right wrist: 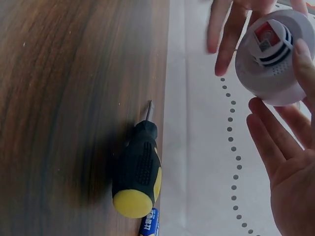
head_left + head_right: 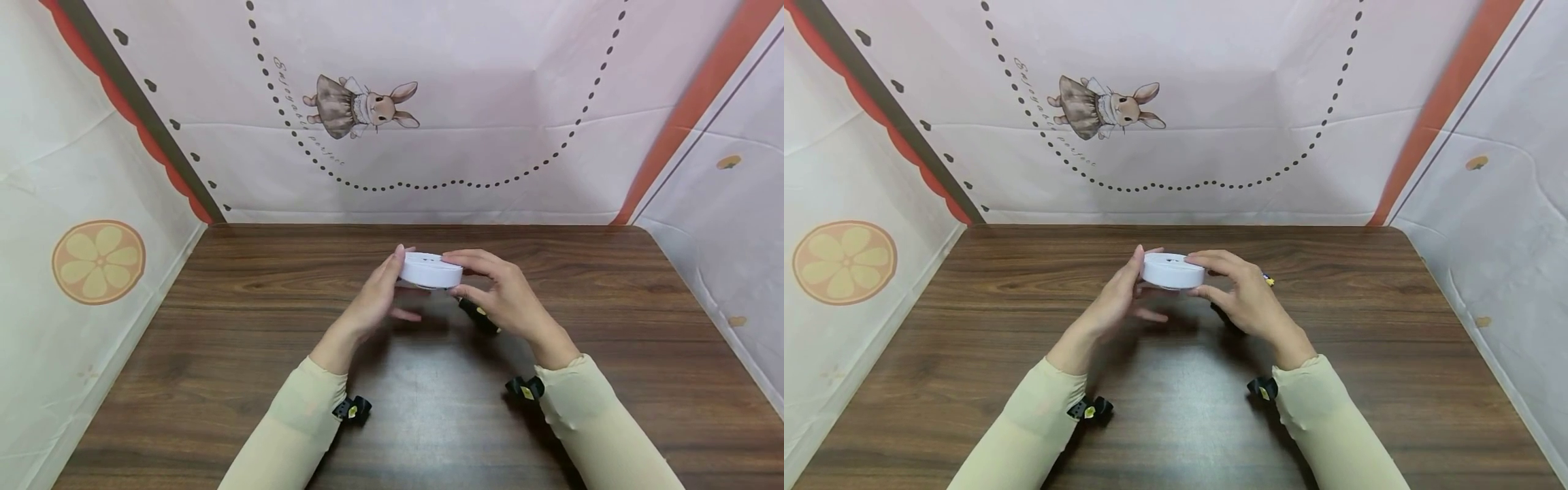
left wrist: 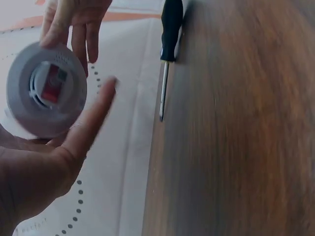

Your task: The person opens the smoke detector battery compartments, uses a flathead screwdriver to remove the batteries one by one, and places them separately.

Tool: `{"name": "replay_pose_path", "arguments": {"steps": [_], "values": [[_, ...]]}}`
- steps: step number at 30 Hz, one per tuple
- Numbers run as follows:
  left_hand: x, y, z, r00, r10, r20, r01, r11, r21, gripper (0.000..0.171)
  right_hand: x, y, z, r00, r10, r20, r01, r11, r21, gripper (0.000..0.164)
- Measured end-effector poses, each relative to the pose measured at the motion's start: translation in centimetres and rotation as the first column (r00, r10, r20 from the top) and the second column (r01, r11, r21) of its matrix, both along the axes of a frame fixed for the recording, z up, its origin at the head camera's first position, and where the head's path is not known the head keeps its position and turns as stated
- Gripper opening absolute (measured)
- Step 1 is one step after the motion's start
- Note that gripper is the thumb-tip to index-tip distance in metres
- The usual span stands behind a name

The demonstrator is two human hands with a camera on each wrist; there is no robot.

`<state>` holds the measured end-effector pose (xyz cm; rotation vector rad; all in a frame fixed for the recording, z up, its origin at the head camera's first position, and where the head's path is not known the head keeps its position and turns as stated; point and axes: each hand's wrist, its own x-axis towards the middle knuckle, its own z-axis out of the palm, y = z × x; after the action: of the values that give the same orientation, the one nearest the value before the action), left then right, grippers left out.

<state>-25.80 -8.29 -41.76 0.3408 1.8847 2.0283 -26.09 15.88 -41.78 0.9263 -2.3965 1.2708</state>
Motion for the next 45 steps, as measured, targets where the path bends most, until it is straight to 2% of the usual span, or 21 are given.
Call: {"name": "replay_pose_path", "arguments": {"steps": [5, 10, 11, 17, 23, 25, 28, 32, 35, 41, 45], "values": [[-0.4, -0.8, -0.2, 0.988, 0.019, -0.155, -0.033, 0.995, -0.089, 0.058, 0.1, 0.0, 0.0, 0.992, -0.004, 0.123, 0.017, 0.995, -0.103, 0.045], [-0.7, -1.5, -0.3, 0.963, 0.079, -0.257, -0.11, 0.988, -0.109, 0.045, 0.1, 0.0, 0.1, 0.979, -0.055, 0.197, 0.075, 0.992, -0.098, 0.039], [-0.8, -1.6, -0.2, 0.961, 0.085, -0.263, -0.112, 0.989, -0.091, 0.044, 0.1, -0.1, 0.1, 0.977, -0.059, 0.206, 0.081, 0.992, -0.097, 0.038], [-1.0, -2.0, -0.3, 0.917, 0.144, -0.372, -0.197, 0.975, -0.107, 0.039, 0.0, -0.2, 0.0, 0.962, -0.06, 0.267, 0.096, 0.987, -0.126, 0.034], [-1.1, -2.2, -0.6, 0.865, 0.205, -0.458, -0.315, 0.933, -0.177, 0.034, -0.2, -0.4, -0.3, 0.939, -0.018, 0.343, 0.078, 0.983, -0.163, 0.032], [-1.2, -2.2, -0.6, 0.856, 0.209, -0.473, -0.338, 0.919, -0.205, 0.032, -0.2, -0.5, -0.3, 0.93, -0.024, 0.367, 0.086, 0.985, -0.151, 0.032], [-1.2, -2.2, -0.5, 0.861, 0.208, -0.464, -0.348, 0.907, -0.24, 0.03, -0.1, -0.6, -0.3, 0.91, -0.046, 0.413, 0.107, 0.986, -0.126, 0.034], [-1.2, -2.1, -0.5, 0.897, 0.211, -0.388, -0.318, 0.918, -0.236, 0.031, 0.0, -0.9, -0.2, 0.884, -0.041, 0.466, 0.117, 0.984, -0.135, 0.041], [-1.2, -2.0, -0.4, 0.918, 0.227, -0.326, -0.307, 0.926, -0.218, 0.032, 0.1, -1.1, -0.1, 0.874, -0.026, 0.484, 0.115, 0.981, -0.155, 0.045], [-1.3, -2.1, -0.6, 0.921, 0.27, -0.28, -0.341, 0.908, -0.245, 0.033, 0.0, -1.5, -0.3, 0.871, -0.007, 0.49, 0.103, 0.98, -0.169, 0.047], [-1.5, -2.1, -0.9, 0.92, 0.273, -0.28, -0.354, 0.886, -0.3, 0.031, -0.1, -1.7, -0.5, 0.856, -0.016, 0.517, 0.112, 0.981, -0.156, 0.043]]}}
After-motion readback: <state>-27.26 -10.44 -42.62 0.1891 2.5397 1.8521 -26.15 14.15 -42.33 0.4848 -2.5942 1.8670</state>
